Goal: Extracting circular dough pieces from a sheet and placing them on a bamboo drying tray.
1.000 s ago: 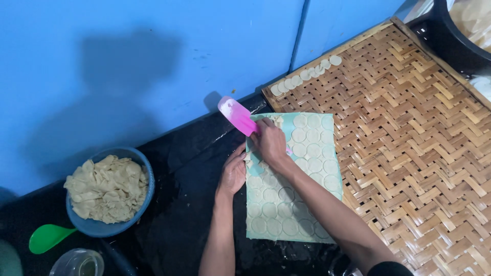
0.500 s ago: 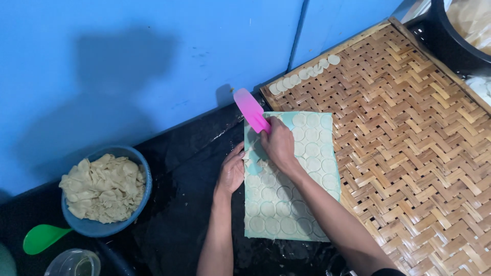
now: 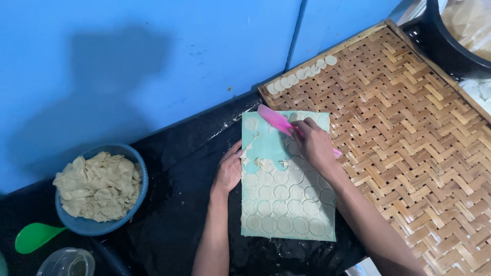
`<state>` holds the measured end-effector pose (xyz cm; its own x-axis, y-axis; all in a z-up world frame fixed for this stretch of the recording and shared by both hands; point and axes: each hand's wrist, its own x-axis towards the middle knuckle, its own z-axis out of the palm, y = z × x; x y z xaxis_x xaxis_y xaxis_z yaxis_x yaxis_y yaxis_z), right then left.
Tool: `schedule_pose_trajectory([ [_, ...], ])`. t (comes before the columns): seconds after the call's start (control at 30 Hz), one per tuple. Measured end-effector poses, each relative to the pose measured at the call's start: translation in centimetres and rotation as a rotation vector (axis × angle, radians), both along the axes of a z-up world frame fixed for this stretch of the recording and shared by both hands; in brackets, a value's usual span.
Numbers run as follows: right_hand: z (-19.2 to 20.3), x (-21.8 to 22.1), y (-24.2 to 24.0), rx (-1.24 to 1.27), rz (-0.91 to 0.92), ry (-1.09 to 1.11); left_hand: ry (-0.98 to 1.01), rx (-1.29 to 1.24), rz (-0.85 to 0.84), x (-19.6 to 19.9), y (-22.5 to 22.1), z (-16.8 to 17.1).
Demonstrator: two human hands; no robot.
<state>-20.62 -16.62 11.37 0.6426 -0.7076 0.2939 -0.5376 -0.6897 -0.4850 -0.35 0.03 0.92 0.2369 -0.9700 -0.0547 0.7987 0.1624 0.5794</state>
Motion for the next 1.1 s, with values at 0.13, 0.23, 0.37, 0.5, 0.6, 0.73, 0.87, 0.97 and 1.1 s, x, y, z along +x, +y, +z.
schedule_pose_trajectory([
  [0.13, 0.1, 1.0, -2.2, -0.030, 0.022, 0.050, 0.000, -0.007, 0.012, 0.2, 0.1, -0.8],
  [0.23, 0.0, 1.8, -3.9, -0.079, 0.076, 0.106, -0.024, -0.033, 0.003, 0.2, 0.0, -0.8],
  [0.37, 0.4, 2.5, -5.9, -0.065, 0.172, 0.207, -0.050, -0.030, -0.006, 0.1, 0.0, -0.1],
  [0.5, 1.0, 3.4, -7.9, -0.006, 0.278, 0.280, -0.053, -0.015, -0.011, 0.2, -0.1, -0.5],
  [0.6, 1.7, 4.1, -8.7, 0.062, 0.301, 0.374, -0.044, -0.017, -0.012, 0.2, -0.1, -0.7],
  [0.73, 1.0, 4.4, -10.1, 0.116, 0.294, 0.405, -0.042, -0.022, -0.014, 0.2, -0.2, -0.4],
  [0.87, -0.5, 4.2, -11.3, 0.233, 0.306, 0.379, -0.023, -0.025, -0.008, 0.3, -0.2, -0.5],
  [0.97, -1.9, 3.8, -11.9, 0.313, 0.296, 0.342, -0.015, -0.026, -0.012, 0.2, -0.1, -0.1],
  [1.1, 0.7, 3.6, -9.3, 0.326, 0.208, 0.273, -0.022, -0.019, -0.013, 0.1, -0.1, 0.4],
])
